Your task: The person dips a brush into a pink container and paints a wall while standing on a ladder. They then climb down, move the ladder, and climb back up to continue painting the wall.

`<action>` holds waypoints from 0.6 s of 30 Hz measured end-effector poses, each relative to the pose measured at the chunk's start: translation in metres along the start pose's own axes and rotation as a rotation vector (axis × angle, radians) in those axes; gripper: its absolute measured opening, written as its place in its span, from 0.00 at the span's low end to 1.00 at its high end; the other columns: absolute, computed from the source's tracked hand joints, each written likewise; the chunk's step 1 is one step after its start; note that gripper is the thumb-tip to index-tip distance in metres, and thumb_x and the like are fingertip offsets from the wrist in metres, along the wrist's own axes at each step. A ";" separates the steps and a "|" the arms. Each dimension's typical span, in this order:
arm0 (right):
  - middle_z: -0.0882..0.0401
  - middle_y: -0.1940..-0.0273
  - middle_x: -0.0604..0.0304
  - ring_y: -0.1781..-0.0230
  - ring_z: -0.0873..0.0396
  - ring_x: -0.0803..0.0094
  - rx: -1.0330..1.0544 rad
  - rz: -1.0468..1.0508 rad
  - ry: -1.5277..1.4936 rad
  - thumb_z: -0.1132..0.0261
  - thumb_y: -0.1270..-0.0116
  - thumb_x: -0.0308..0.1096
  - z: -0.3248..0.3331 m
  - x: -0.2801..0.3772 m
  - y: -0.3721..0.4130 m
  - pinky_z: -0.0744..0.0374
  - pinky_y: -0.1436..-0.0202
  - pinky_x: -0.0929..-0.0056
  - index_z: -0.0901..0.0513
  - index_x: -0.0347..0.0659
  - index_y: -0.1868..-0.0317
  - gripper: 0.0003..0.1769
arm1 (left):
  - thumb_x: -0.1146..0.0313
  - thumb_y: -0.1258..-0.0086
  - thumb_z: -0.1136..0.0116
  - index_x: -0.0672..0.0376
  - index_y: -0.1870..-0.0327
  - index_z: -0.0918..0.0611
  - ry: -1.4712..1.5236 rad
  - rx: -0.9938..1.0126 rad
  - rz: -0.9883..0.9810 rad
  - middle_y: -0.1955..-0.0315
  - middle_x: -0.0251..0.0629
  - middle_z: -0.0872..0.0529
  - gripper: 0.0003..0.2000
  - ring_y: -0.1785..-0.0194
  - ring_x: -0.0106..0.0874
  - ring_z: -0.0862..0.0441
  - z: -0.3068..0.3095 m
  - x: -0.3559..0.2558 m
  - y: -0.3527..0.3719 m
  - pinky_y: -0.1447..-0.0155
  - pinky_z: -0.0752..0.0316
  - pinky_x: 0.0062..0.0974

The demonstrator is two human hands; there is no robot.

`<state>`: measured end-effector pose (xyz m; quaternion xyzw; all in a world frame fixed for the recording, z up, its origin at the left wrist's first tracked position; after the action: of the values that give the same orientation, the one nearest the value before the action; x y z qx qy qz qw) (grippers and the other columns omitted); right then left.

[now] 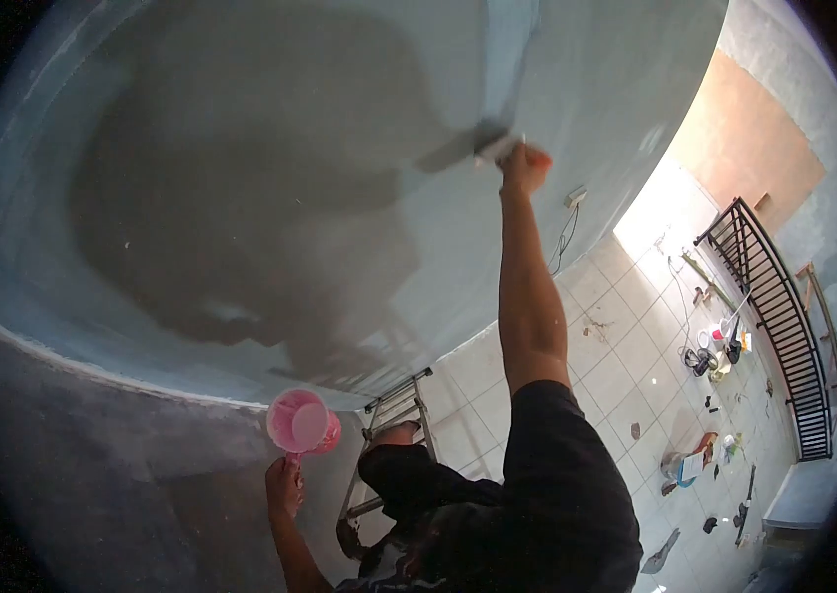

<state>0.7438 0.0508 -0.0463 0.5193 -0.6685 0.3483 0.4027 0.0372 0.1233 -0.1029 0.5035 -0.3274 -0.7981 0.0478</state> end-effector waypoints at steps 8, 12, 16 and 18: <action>0.24 0.58 0.48 0.58 0.21 0.58 0.453 0.326 -0.684 0.44 0.35 0.31 -0.069 0.202 -0.029 0.17 0.54 0.55 0.29 0.33 0.57 0.10 | 0.61 0.30 0.50 0.57 0.72 0.29 -0.043 0.083 -0.090 0.86 0.26 0.32 0.12 0.88 0.17 0.38 -0.030 -0.024 -0.002 0.86 0.44 0.18; 0.24 0.54 0.50 0.54 0.21 0.56 0.406 0.165 -0.597 0.44 0.33 0.37 -0.043 0.096 -0.006 0.18 0.52 0.53 0.30 0.40 0.54 0.12 | 0.59 0.29 0.52 0.57 0.72 0.29 0.035 0.089 -0.076 0.87 0.26 0.33 0.13 0.89 0.16 0.41 -0.037 -0.019 -0.006 0.87 0.46 0.18; 0.23 0.60 0.53 0.60 0.20 0.59 0.058 -0.080 -0.417 0.36 0.38 0.31 0.056 -0.084 0.022 0.15 0.57 0.54 0.29 0.36 0.60 0.11 | 0.60 0.29 0.52 0.57 0.72 0.29 0.042 0.099 -0.031 0.87 0.26 0.33 0.12 0.89 0.17 0.40 -0.037 -0.008 -0.011 0.86 0.45 0.18; 0.23 0.60 0.52 0.60 0.20 0.59 -0.003 -0.068 -0.344 0.35 0.40 0.31 0.078 -0.105 0.030 0.15 0.58 0.53 0.27 0.35 0.61 0.12 | 0.60 0.29 0.52 0.57 0.72 0.29 -0.013 0.082 -0.054 0.86 0.26 0.33 0.13 0.89 0.17 0.40 -0.035 -0.009 -0.012 0.86 0.45 0.19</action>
<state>0.7146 0.0314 -0.1760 0.5928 -0.7101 0.2396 0.2949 0.0738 0.1200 -0.1123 0.5086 -0.3463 -0.7883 0.0036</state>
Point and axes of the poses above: each hand's wrist, its own y-axis away from the middle knuckle, its own z-axis out of the back of the hand, x = y × z, the point moved 6 cm from there along -y, towards the middle knuckle
